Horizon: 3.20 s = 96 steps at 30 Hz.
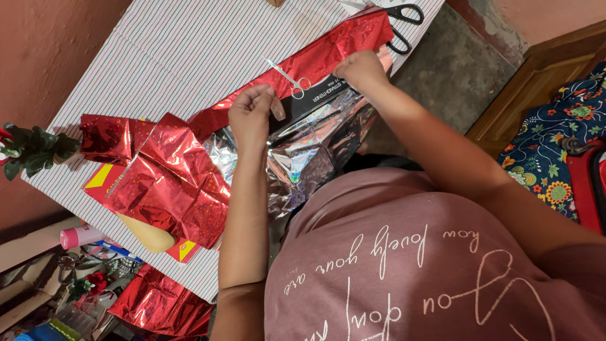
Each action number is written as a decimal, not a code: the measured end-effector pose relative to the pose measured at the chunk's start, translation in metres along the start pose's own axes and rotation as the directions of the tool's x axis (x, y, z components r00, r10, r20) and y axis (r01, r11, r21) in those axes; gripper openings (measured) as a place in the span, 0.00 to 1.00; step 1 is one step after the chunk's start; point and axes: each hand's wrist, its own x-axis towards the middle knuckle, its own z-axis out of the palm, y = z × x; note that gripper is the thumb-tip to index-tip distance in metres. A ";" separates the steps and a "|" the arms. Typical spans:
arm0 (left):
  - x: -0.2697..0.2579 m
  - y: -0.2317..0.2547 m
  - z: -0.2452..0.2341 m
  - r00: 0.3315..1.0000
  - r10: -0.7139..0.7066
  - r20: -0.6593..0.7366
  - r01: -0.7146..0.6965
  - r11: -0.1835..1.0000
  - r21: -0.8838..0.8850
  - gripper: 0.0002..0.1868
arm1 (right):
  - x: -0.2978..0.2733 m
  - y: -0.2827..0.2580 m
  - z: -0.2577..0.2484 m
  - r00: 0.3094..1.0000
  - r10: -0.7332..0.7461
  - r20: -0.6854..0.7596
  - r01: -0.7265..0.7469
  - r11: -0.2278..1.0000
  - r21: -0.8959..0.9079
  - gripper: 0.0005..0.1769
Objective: The person wraps a rectangular box with red metallic wrapping paper on a striped table. They fold the paper around the box, apply clear tape to secure the seams, and use scissors to trim excess paper. The person then folds the ends and tapes them down to complete the wrapping.
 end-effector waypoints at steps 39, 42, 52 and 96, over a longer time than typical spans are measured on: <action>0.104 -0.031 0.142 0.974 -0.212 0.077 -0.092 -0.058 0.994 0.14 | -0.014 -0.067 0.000 0.953 0.262 -0.154 -0.304 0.833 -0.463 0.20; 0.103 -0.030 0.142 0.976 -0.200 0.087 -0.104 -0.076 0.992 0.14 | -0.024 -0.064 0.000 0.970 0.188 -0.154 -0.237 0.863 -0.447 0.12; 0.101 -0.027 0.140 0.979 -0.181 0.096 -0.116 -0.100 0.988 0.14 | -0.060 -0.021 -0.013 0.803 -0.592 -0.070 0.476 0.707 -0.524 0.16; -0.066 0.077 0.037 0.807 0.541 0.236 -0.533 0.496 0.685 0.09 | -0.015 0.054 -0.136 0.749 -0.657 -0.086 0.553 0.691 -0.465 0.27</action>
